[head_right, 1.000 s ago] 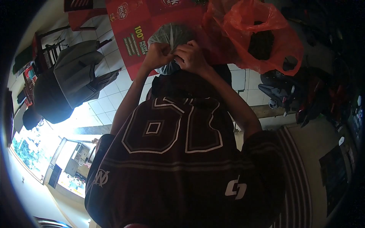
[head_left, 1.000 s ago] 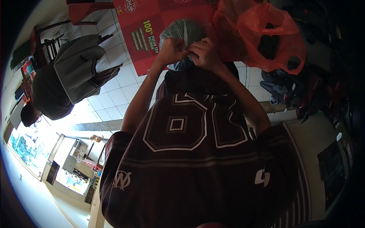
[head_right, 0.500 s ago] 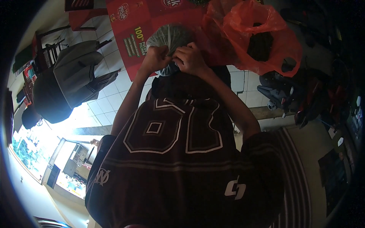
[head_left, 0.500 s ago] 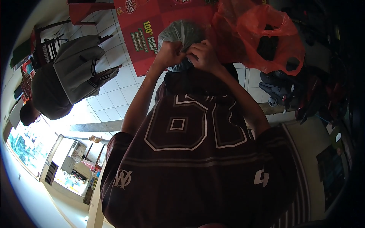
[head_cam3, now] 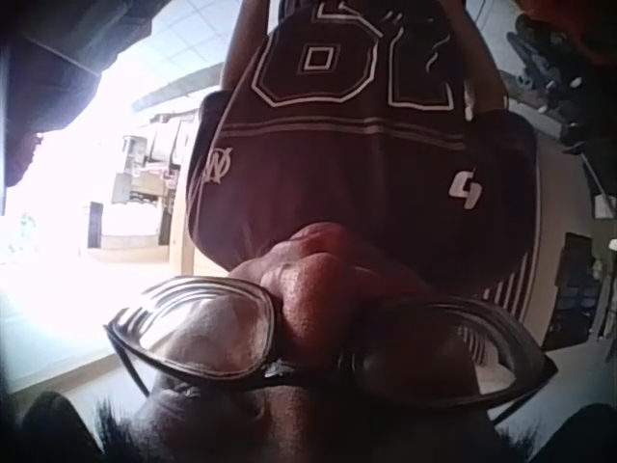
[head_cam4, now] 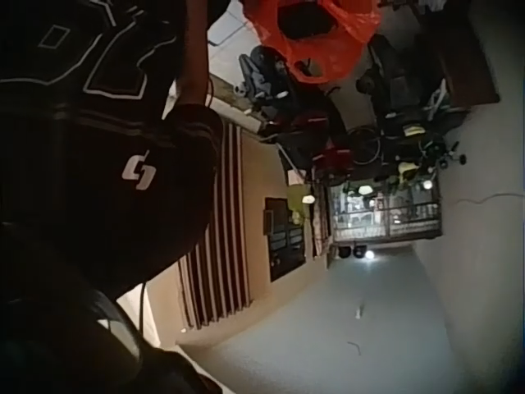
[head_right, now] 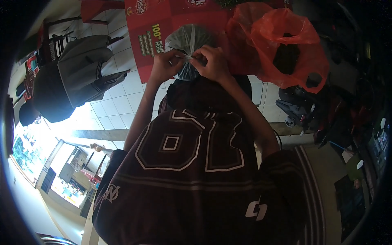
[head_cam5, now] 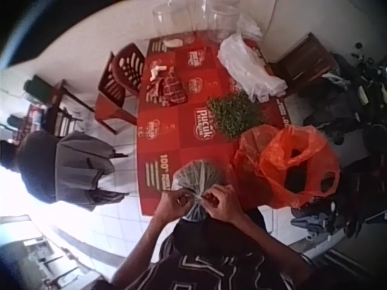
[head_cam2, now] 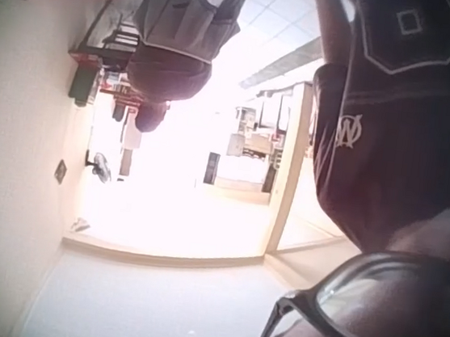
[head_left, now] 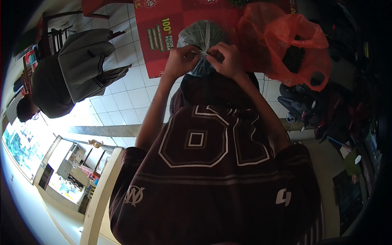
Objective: Untying plastic bags and sorting green beans into different bags on a red table.
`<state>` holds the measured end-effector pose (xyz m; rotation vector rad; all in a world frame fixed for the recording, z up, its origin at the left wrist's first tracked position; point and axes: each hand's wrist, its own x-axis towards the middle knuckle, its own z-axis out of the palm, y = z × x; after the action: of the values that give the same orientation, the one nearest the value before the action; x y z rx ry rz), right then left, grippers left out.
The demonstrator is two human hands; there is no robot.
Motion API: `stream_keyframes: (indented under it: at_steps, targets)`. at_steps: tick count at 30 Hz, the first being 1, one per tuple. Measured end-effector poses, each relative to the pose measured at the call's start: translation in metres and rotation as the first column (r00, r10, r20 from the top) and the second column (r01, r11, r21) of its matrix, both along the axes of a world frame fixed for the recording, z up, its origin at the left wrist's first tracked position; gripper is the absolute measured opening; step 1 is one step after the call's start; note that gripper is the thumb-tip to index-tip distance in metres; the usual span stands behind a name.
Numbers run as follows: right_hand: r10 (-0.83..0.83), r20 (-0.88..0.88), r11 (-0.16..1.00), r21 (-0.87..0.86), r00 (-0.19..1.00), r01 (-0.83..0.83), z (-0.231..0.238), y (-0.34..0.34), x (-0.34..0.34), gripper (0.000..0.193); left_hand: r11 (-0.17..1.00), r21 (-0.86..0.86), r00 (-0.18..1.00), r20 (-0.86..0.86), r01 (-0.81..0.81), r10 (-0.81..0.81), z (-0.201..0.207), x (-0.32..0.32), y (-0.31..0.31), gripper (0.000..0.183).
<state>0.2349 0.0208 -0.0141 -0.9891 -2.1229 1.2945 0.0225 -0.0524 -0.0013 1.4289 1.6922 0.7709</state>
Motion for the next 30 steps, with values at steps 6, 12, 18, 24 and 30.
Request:
stream_keyframes:
  at_steps: [6, 12, 18, 24, 30]
  targets:
    - [0.014, 0.175, 0.979, 0.196, 0.984, -0.049, -0.016, -0.002, -0.003, 0.016, 0.997, 0.072, 0.996, -0.083, -0.038, 0.044, -0.008, 0.017, 0.001, 0.02]
    - [-0.043, 0.217, 0.987, 0.163, 0.975, 0.007, -0.007, -0.006, -0.005, 0.014, 0.998, 0.068, 0.977, -0.212, 0.007, 0.008, -0.005, 0.019, 0.0, 0.016]
    - [0.021, 0.246, 0.986, 0.155, 0.969, -0.061, -0.01, -0.004, -0.009, 0.012, 0.996, 0.083, 0.982, -0.184, -0.015, 0.03, -0.003, 0.02, -0.002, 0.014]
    - [-0.074, -0.073, 0.964, -0.259, 0.995, 0.053, -0.016, -0.007, -0.007, 0.012, 0.992, -0.073, 0.993, -0.066, -0.099, 0.094, 0.006, 0.023, -0.004, 0.013]
    - [-0.021, 0.021, 0.982, -0.189, 1.0, 0.025, -0.015, -0.004, -0.01, 0.011, 0.995, 0.024, 0.995, 0.016, -0.1, 0.1, -0.006, 0.022, -0.004, 0.015]
